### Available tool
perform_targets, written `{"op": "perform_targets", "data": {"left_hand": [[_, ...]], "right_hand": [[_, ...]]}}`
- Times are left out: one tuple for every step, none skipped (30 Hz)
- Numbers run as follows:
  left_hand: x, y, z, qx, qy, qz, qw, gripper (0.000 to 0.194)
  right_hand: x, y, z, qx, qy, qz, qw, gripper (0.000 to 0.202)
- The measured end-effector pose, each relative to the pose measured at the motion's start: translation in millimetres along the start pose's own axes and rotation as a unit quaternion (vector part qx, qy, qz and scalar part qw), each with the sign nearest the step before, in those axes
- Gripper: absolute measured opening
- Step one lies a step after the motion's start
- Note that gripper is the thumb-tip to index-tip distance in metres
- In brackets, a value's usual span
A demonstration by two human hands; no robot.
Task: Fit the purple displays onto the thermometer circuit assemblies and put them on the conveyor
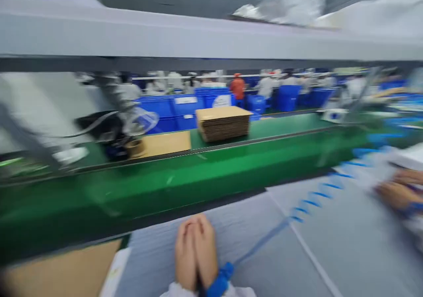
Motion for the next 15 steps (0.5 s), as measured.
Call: {"op": "perform_targets", "data": {"left_hand": [[-0.3,3.1,1.3,0.005,-0.005,0.036,0.999,0.025],[-1.2,3.8,0.4,0.009,-0.008,0.06,0.998,0.023],[-6.1,2.6,-2.1,0.009,-0.003,0.023,1.0,0.024],[-7.9,1.3,-6.7,0.015,-0.005,-0.008,1.0,0.025],[-5.6,0.7,-11.9,0.021,-0.006,-0.019,1.0,0.026],[-2.2,1.0,-17.1,0.026,-0.008,-0.033,0.999,0.027],[2.9,2.1,-21.8,0.031,-0.01,-0.034,0.999,0.028],[8.0,3.6,-25.5,0.035,-0.011,-0.031,0.999,0.028],[11.8,5.1,-28.1,0.038,-0.011,-0.03,0.999,0.028],[14.3,6.3,-29.8,0.04,-0.012,-0.028,0.999,0.028],[15.5,6.9,-30.5,0.041,-0.011,-0.027,0.999,0.028],[15.8,7.1,-30.6,0.042,-0.011,-0.025,0.999,0.028],[15.5,7.0,-30.1,0.042,-0.011,-0.025,0.999,0.029],[15.0,6.6,-29.4,0.04,-0.01,-0.027,0.999,0.03],[14.6,6.3,-28.6,0.039,-0.009,-0.03,0.999,0.03]], "right_hand": [[-1.4,2.1,6.4,-0.016,-0.007,-0.017,1.0,0.027],[-1.4,3.0,13.1,-0.031,-0.011,-0.032,0.999,0.025],[0.0,2.8,19.7,-0.043,-0.014,-0.042,0.998,0.024],[3.1,1.7,25.8,-0.054,-0.014,-0.048,0.997,0.022],[7.2,0.1,31.0,-0.061,-0.012,-0.052,0.997,0.023],[12.4,-1.7,35.3,-0.066,-0.009,-0.052,0.996,0.024],[17.8,-3.5,38.6,-0.07,-0.006,-0.053,0.996,0.024],[23.1,-5.0,41.1,-0.073,-0.001,-0.051,0.996,0.026],[28.0,-6.1,42.9,-0.073,0.011,-0.049,0.996,0.026],[31.8,-6.9,44.2,-0.071,0.027,-0.048,0.996,0.026],[34.4,-7.3,45.2,-0.068,0.045,-0.047,0.996,0.026],[36.0,-7.7,45.8,-0.06,0.063,-0.045,0.995,0.025],[36.4,-8.0,46.0,-0.049,0.077,-0.043,0.995,0.023],[36.1,-8.4,46.0,-0.036,0.085,-0.043,0.995,0.021],[35.4,-9.0,45.8,-0.026,0.086,-0.044,0.995,0.019]]}}
Point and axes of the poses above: each hand's wrist, its own y-axis away from the middle knuckle, its own x-axis out of the back of the hand, z = x × y, the point moved 5 cm from there along -y, towards the middle knuckle, and after that the axes turned 14 degrees about -y, right-handed, at the moved point
